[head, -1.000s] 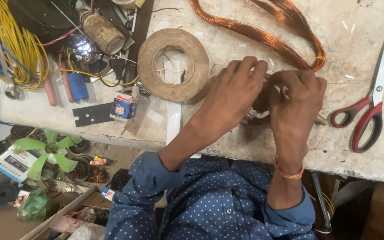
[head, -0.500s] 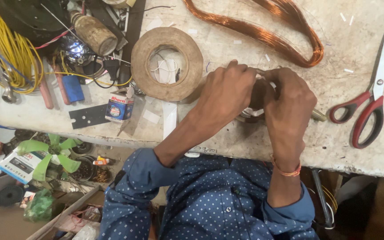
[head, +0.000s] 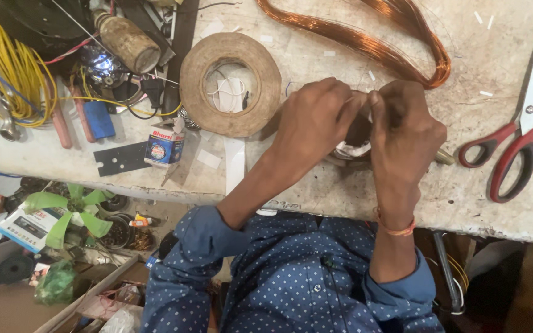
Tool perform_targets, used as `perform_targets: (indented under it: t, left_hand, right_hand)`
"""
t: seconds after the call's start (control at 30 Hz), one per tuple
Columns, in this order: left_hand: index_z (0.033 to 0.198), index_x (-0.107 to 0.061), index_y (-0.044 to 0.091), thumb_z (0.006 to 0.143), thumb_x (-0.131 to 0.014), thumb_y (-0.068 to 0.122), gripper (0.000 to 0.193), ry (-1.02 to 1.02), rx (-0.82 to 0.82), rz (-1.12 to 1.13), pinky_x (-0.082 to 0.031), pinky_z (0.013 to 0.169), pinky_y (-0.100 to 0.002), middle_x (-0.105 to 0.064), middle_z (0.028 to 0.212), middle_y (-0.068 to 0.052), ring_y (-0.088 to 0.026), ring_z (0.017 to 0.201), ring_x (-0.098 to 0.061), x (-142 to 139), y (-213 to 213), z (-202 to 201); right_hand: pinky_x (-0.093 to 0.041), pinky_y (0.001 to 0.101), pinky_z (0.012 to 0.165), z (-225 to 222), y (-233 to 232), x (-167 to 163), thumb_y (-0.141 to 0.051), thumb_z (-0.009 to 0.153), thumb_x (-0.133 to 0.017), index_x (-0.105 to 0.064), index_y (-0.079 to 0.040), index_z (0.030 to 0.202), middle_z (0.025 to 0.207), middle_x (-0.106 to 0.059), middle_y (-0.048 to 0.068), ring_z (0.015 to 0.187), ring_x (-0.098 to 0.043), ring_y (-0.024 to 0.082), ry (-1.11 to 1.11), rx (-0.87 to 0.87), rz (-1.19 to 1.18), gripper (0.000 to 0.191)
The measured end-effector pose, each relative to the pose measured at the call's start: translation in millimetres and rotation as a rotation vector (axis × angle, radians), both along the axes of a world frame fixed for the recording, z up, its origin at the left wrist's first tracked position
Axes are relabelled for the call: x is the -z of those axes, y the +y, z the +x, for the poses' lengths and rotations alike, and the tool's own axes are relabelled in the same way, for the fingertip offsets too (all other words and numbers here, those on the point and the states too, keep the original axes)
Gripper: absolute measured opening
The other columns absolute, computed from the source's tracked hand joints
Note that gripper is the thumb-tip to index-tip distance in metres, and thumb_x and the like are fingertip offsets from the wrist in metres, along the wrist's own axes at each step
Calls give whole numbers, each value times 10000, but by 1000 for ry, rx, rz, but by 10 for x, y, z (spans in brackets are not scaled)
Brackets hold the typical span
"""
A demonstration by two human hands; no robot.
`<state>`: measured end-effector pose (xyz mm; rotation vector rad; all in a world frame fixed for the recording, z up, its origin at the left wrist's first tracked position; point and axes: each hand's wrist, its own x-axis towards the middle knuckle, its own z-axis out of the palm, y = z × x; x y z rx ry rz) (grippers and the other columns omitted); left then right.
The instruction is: The person wraps white insulating tape around a copper-wound stator, cuts the tape with scissors, and uses a screwdriver to adjust the windings. The person repeats this process multiple times on the same component.
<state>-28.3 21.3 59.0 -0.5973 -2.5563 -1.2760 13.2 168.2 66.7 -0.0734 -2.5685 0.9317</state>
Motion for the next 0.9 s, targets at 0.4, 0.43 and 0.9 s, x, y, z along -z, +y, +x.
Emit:
perform_targets:
  t: [0.4,0.43,0.9]
  left_hand:
    - [976,-650,-14,1013,-661,117,137,-58,-27,93,-557,621,-424,-673,928,-160,-352,757,-712,-2,-8,19]
    - [1023,-641,-17,982,-670,108,135,-8,9,82,-563,667,-431,-671,968,-165,-360,805,-703,-14,-27,23]
    - [965,-624,-42,907,-668,3,86,64,191,-2,-550,786,-469,-653,902,-177,-359,821,-665,106,-96,-51]
  right_hand:
    - [-590,363,759,152,-91,-173,18,932,-790,-722,-3,1166,1264,-715,194,916,-746,292,40,-117,116,244]
    - [-579,353,716,155,-94,-185,18,946,-789,-730,-7,1178,1311,-710,196,877,-743,277,-25,-103,84,241]
    - [-527,378,675,110,-146,-217,40,923,-759,-749,-31,1108,946,-745,161,749,-719,281,-85,-19,82,199]
